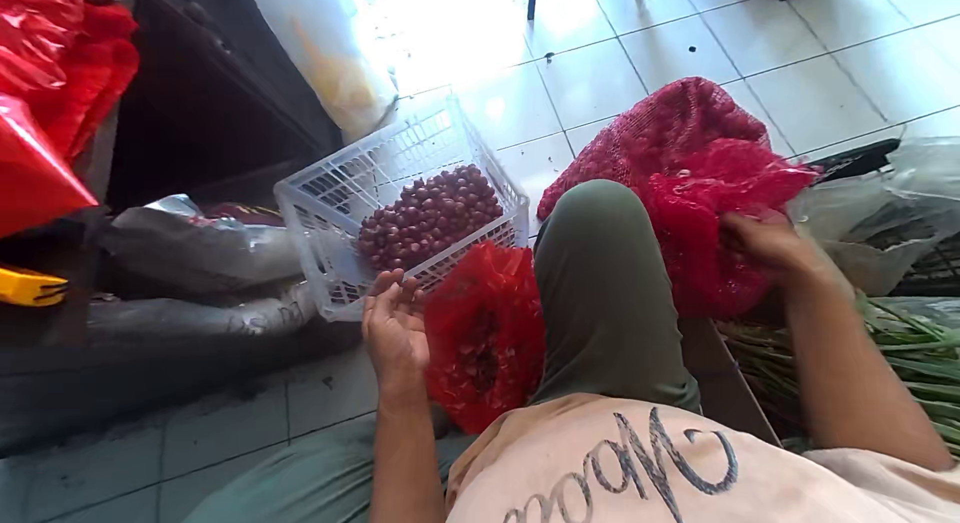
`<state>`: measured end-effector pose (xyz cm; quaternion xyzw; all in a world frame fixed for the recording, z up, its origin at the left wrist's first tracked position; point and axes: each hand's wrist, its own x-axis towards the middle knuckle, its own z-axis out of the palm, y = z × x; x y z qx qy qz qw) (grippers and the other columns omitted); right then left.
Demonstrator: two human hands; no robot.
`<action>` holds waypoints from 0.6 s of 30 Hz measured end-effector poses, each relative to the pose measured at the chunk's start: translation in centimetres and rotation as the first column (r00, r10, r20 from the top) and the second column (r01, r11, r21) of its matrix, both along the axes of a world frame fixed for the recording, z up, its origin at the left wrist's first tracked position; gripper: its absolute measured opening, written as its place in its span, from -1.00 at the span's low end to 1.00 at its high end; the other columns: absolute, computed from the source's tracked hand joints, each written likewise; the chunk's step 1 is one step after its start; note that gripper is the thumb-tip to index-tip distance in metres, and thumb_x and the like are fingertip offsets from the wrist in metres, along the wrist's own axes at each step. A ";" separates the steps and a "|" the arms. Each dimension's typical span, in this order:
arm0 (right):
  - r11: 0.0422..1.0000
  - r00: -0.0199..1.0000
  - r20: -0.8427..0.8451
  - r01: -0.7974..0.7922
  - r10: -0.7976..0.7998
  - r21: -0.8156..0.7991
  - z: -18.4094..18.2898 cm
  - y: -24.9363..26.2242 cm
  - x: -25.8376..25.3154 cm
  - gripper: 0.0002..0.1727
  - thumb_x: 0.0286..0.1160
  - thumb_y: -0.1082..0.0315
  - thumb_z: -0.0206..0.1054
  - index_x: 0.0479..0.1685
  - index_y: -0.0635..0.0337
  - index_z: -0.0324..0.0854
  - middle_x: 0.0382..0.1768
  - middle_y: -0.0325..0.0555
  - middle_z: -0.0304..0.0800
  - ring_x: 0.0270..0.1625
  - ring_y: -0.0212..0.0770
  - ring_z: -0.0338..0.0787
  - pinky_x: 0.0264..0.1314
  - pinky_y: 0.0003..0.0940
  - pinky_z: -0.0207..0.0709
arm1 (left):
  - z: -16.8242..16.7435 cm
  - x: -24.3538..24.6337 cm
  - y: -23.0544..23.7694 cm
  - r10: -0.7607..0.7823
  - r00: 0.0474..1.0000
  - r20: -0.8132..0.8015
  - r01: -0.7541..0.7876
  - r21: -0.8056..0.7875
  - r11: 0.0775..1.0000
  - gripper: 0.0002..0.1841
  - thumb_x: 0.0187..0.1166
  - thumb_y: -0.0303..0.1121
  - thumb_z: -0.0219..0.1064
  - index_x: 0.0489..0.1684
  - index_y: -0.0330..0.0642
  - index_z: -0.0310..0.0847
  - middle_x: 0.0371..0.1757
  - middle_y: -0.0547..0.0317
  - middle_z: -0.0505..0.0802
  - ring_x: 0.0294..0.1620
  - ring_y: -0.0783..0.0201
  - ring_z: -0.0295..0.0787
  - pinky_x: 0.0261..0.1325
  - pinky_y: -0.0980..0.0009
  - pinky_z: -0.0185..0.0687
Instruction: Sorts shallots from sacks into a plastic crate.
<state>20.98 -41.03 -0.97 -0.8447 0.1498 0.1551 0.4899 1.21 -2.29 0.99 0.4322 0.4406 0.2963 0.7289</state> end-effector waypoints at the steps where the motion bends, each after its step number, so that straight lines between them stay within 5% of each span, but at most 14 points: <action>1: 0.987 0.998 -0.024 -0.054 0.058 0.153 1.7 -1.7 -0.4 -0.87 0.81 0.28 0.07 0.02 0.05 0.50 -0.53 -0.38 0.62 -0.68 -0.57 0.43 -0.69 -0.65 0.27 | 0.4 0.2 -0.7 -0.047 0.999 0.026 0.047 -0.017 0.999 -0.76 0.82 -0.47 -0.13 0.08 -0.06 0.48 -0.10 0.31 0.80 -0.22 0.43 0.79 -0.04 0.47 0.74; 4: 0.831 0.977 0.086 -0.209 0.193 0.516 6.4 -4.5 -2.5 -0.81 0.74 0.32 -0.04 -0.15 -0.10 0.48 -0.37 -0.35 0.74 -0.73 -0.65 0.41 -0.81 -0.78 0.18 | 1.5 0.8 -3.4 -0.293 0.949 0.118 0.293 0.013 0.956 -0.67 0.84 -0.43 -0.25 0.04 -0.02 0.51 -0.10 0.35 0.87 -0.17 0.45 0.83 0.02 0.49 0.76; 7: 0.527 0.892 0.276 -0.438 0.359 0.729 9.2 -2.5 -3.8 -0.91 0.61 0.18 0.24 -0.28 -0.23 0.60 -0.25 -0.36 0.78 -0.59 -0.63 0.59 -0.68 -0.79 0.40 | 2.8 1.8 -6.9 -0.580 0.787 0.209 0.569 0.117 0.814 -0.60 0.76 -0.36 -0.25 0.04 0.12 0.61 0.00 0.44 0.87 -0.03 0.45 0.83 0.14 0.44 0.75; 9: 0.282 0.786 0.369 -0.548 0.496 0.787 9.5 1.9 -4.3 -0.94 0.61 0.13 0.30 -0.19 -0.22 0.63 -0.25 -0.39 0.77 -0.50 -0.61 0.65 -0.57 -0.76 0.52 | 3.4 2.6 -9.5 -0.723 0.635 0.272 0.714 0.152 0.684 -0.66 0.75 -0.18 -0.12 0.27 0.16 0.55 0.22 0.44 0.81 0.17 0.39 0.79 0.25 0.34 0.71; 11: 0.160 0.715 0.335 -0.528 0.614 0.834 8.9 7.6 -5.2 -0.91 0.64 0.12 0.25 -0.18 -0.20 0.63 -0.28 -0.39 0.76 -0.50 -0.63 0.65 -0.58 -0.77 0.50 | 3.7 3.1 -11.1 -0.762 0.523 0.383 0.772 0.166 0.614 -0.44 0.73 0.16 0.02 0.61 0.13 0.33 0.46 0.41 0.70 0.31 0.37 0.73 0.31 0.31 0.67; 13: 0.289 0.717 0.180 -0.479 0.673 0.829 8.3 13.3 -6.8 -0.73 0.78 0.01 0.05 -0.15 -0.17 0.61 -0.39 -0.39 0.77 -0.61 -0.65 0.54 -0.68 -0.79 0.33 | 3.7 3.2 -11.2 -0.681 0.547 0.487 0.716 0.148 0.682 -0.38 0.69 0.31 -0.01 0.61 0.23 0.40 0.35 0.54 0.76 0.11 0.55 0.77 0.13 0.52 0.72; 16: 0.490 0.765 0.081 -0.486 0.639 0.724 7.2 20.0 -9.2 -0.42 0.87 -0.19 -0.34 -0.10 -0.10 0.54 -0.62 -0.41 0.58 -0.72 -0.60 0.41 -0.73 -0.73 0.27 | 2.6 2.8 -9.4 -0.447 0.692 0.566 0.517 0.044 0.855 -0.48 0.84 0.12 -0.27 0.38 0.21 0.58 0.17 0.47 0.83 -0.04 0.56 0.78 -0.12 0.60 0.72; 18: 0.548 0.783 0.060 -0.486 0.619 0.681 6.2 22.9 -10.6 -0.37 0.87 -0.18 -0.43 -0.02 -0.09 0.56 -0.60 -0.43 0.53 -0.66 -0.58 0.43 -0.62 -0.68 0.35 | 1.6 2.3 -8.3 -0.270 0.794 0.544 0.360 -0.064 0.931 -0.48 0.88 0.00 -0.35 0.26 0.19 0.63 0.06 0.45 0.85 -0.12 0.57 0.79 -0.20 0.62 0.72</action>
